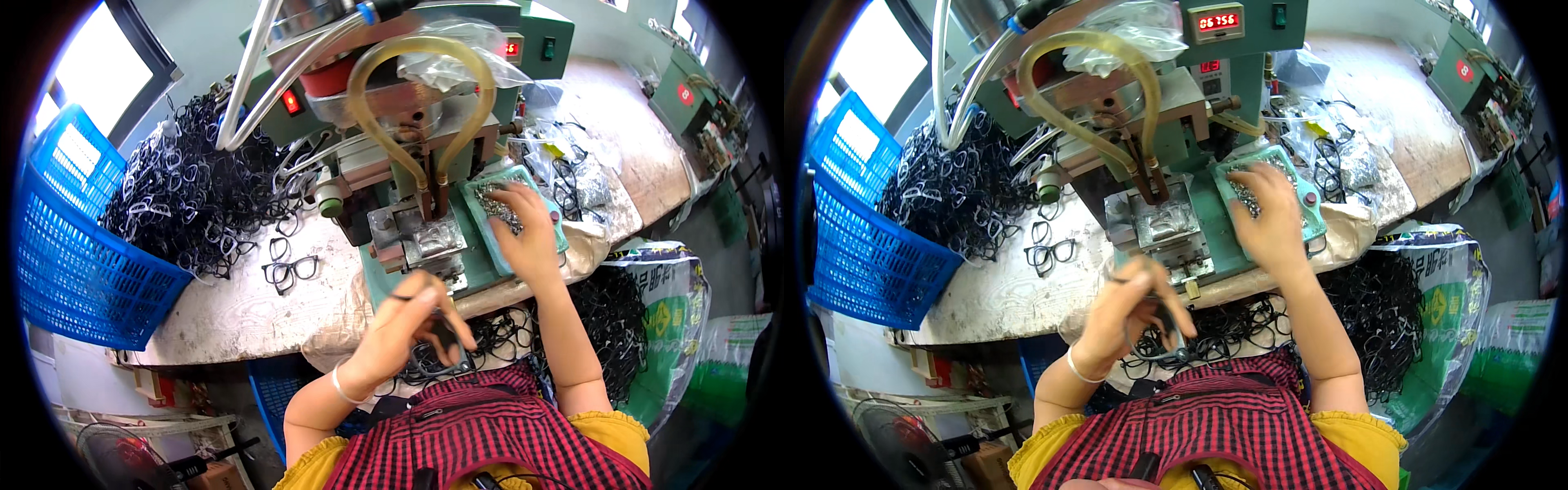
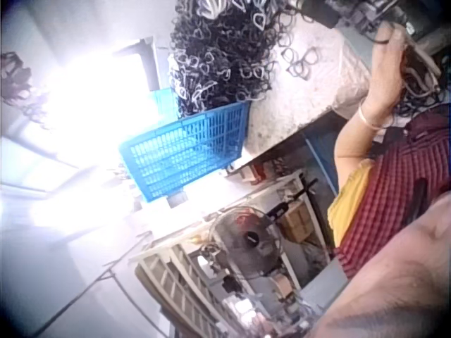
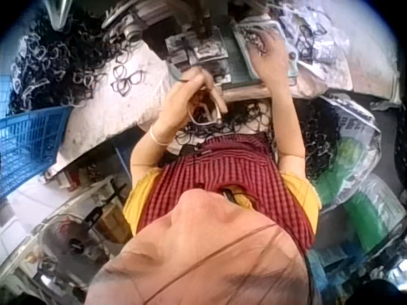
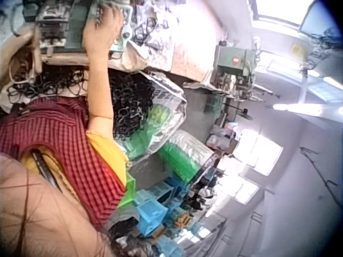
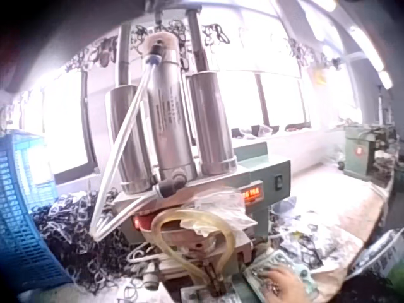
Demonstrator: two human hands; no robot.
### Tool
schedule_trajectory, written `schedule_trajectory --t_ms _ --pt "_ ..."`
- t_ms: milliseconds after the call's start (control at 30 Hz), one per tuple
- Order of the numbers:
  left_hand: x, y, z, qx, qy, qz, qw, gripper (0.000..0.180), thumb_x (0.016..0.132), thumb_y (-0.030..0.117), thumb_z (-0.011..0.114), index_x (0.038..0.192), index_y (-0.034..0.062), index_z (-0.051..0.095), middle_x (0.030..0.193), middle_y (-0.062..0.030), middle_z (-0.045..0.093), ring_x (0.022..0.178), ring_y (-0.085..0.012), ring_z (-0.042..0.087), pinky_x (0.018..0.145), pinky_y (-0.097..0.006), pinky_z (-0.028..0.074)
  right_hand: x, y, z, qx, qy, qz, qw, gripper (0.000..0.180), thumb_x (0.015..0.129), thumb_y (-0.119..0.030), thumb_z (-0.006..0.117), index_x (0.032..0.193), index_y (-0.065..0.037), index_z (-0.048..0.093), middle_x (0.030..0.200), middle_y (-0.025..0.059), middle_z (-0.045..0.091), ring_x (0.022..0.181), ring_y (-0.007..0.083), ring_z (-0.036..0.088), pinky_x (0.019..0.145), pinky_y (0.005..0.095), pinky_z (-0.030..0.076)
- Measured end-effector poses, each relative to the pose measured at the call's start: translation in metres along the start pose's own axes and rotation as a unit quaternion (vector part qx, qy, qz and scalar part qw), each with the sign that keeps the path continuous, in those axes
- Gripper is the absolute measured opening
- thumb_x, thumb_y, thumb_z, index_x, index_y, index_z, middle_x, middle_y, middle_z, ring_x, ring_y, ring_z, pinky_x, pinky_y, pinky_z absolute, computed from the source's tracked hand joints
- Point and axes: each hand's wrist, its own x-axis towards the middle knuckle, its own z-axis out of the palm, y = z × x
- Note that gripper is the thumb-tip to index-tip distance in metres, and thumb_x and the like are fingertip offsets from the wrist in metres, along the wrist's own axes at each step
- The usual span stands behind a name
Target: The person repeatedly picks up black eyeglass frames from a pile, places them into a green machine, and presses a lever to attach small metal screws to the frames. The finished frames are placed on the table, and the process continues with the next frame.
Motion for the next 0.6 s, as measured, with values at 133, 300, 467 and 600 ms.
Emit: schedule_trajectory --t_ms 133,300,467,600 --pt "0.026 -0.024 0.002 -0.239 -0.001 -0.119 0.964 0.031 0.109 0.035 0.038 0.101 0.0075 0.048 0.084 -0.0262 0.069 0.058 -0.0213 0.064 0.045 -0.033 0.053 -0.022 0.066 0.018 -0.201 0.023 0.030 0.979 0.020 0.078 -0.009 0.074 0.099 -0.008 0.073 0.123 0.0218 0.064 0.126 0.0414 0.054 0.107 0.0486 0.042" --pt "0.029 -0.030 0.013 -0.274 0.046 -0.104 0.955 0.029 0.108 0.034 0.040 0.101 0.0088 0.053 0.086 -0.0254 0.070 0.056 -0.0225 0.064 0.045 -0.034 0.053 -0.016 0.079 0.013 -0.106 0.053 0.053 0.992 0.010 0.079 -0.011 0.076 0.087 -0.006 0.073 0.120 0.0191 0.067 0.124 0.0379 0.056 0.105 0.0453 0.044" --pt "0.025 -0.032 0.018 -0.289 0.074 -0.075 0.951 0.028 0.106 0.033 0.044 0.102 0.0085 0.055 0.090 -0.0245 0.071 0.063 -0.0270 0.066 0.050 -0.035 0.053 -0.018 0.107 0.016 -0.015 0.029 0.099 0.995 0.016 0.084 -0.011 0.072 0.098 -0.003 0.073 0.106 0.0150 0.072 0.103 0.0319 0.067 0.094 0.0399 0.049" --pt "0.032 -0.046 0.015 -0.315 0.005 -0.063 0.947 0.034 0.107 0.038 0.044 0.104 0.0065 0.055 0.095 -0.0244 0.071 0.073 -0.0273 0.068 0.058 -0.038 0.058 -0.031 0.113 0.002 -0.012 0.063 0.109 0.992 0.017 0.094 -0.010 0.065 0.106 -0.001 0.071 0.100 0.0087 0.073 0.092 0.0187 0.065 0.086 0.0307 0.050"
